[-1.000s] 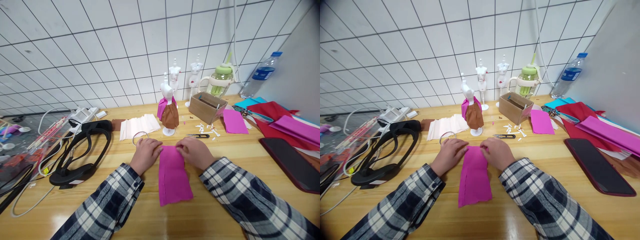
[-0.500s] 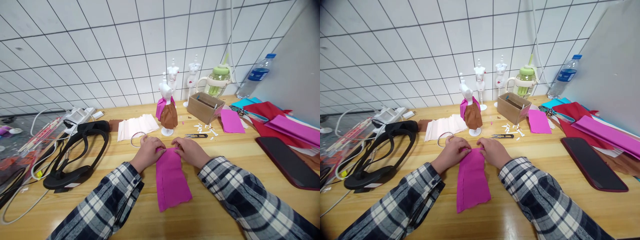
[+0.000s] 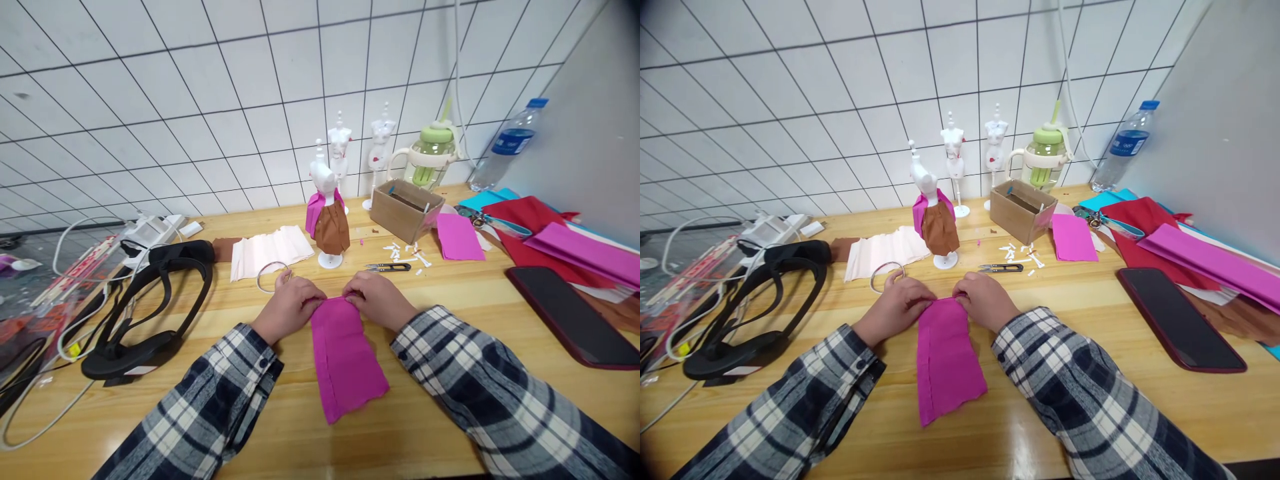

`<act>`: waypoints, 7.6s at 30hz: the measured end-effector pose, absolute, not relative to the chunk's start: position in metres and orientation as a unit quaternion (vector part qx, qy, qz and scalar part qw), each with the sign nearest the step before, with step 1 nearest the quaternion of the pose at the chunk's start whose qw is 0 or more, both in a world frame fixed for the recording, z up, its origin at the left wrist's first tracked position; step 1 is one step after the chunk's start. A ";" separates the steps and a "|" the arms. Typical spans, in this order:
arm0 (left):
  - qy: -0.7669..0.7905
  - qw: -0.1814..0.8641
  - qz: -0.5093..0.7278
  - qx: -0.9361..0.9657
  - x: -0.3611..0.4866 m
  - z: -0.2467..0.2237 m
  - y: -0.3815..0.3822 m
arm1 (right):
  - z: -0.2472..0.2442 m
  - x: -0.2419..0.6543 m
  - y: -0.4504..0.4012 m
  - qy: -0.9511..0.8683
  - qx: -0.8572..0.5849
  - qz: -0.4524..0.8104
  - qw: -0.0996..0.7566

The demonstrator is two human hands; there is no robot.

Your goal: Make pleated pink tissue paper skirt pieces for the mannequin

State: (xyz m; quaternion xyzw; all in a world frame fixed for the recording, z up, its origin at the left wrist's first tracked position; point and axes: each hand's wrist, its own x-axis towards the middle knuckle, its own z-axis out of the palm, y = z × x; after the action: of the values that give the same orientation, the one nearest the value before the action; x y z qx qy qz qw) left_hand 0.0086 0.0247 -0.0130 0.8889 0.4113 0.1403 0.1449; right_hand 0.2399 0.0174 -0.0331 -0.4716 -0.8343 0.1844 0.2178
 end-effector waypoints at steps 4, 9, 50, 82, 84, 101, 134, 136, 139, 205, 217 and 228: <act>0.430 0.154 0.149 0.877 0.006 -0.013 0.023 | -0.033 0.242 0.017 -0.832 -0.472 0.182 0.226; 0.426 0.145 0.147 0.881 0.006 -0.014 0.022 | -0.033 0.242 0.017 -0.838 -0.460 0.181 0.229; 0.489 0.123 0.147 0.851 0.007 -0.013 0.018 | -0.021 0.249 0.011 -0.888 -0.416 0.120 0.155; 0.444 0.155 0.187 0.862 0.013 -0.001 0.007 | -0.019 0.231 0.000 -0.820 -0.448 0.257 0.245; 0.442 0.163 0.183 0.863 0.011 -0.002 0.008 | -0.019 0.231 0.000 -0.832 -0.439 0.242 0.237; 0.449 0.172 0.185 0.857 0.013 -0.001 0.006 | -0.013 0.230 -0.004 -0.811 -0.440 0.276 0.271; 0.487 0.241 0.230 0.807 0.018 0.001 0.004 | -0.019 0.225 -0.007 -0.747 -0.439 0.395 0.305; 0.497 0.247 0.231 0.800 0.019 0.002 0.003 | -0.020 0.225 -0.007 -0.751 -0.440 0.391 0.299; 0.495 0.238 0.223 0.805 0.020 0.002 0.003 | -0.021 0.226 -0.007 -0.755 -0.437 0.386 0.299; 0.489 0.049 0.202 0.847 -0.001 -0.007 0.012 | -0.014 0.249 0.007 -0.799 -0.501 0.152 0.296; 0.556 -0.002 0.195 0.808 -0.003 -0.009 0.018 | -0.012 0.238 -0.009 -0.899 -0.383 0.183 0.108; 0.574 0.108 0.106 0.805 -0.054 -0.001 0.034 | -0.012 0.239 -0.002 -0.877 -0.461 0.103 0.086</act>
State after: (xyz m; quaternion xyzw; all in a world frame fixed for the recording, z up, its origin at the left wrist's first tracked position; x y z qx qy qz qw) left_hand -0.0544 0.0345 -0.0008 0.8047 0.5740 0.1063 0.1082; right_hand 0.2390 -0.0023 -0.0123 -0.4606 -0.8774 0.1028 0.0856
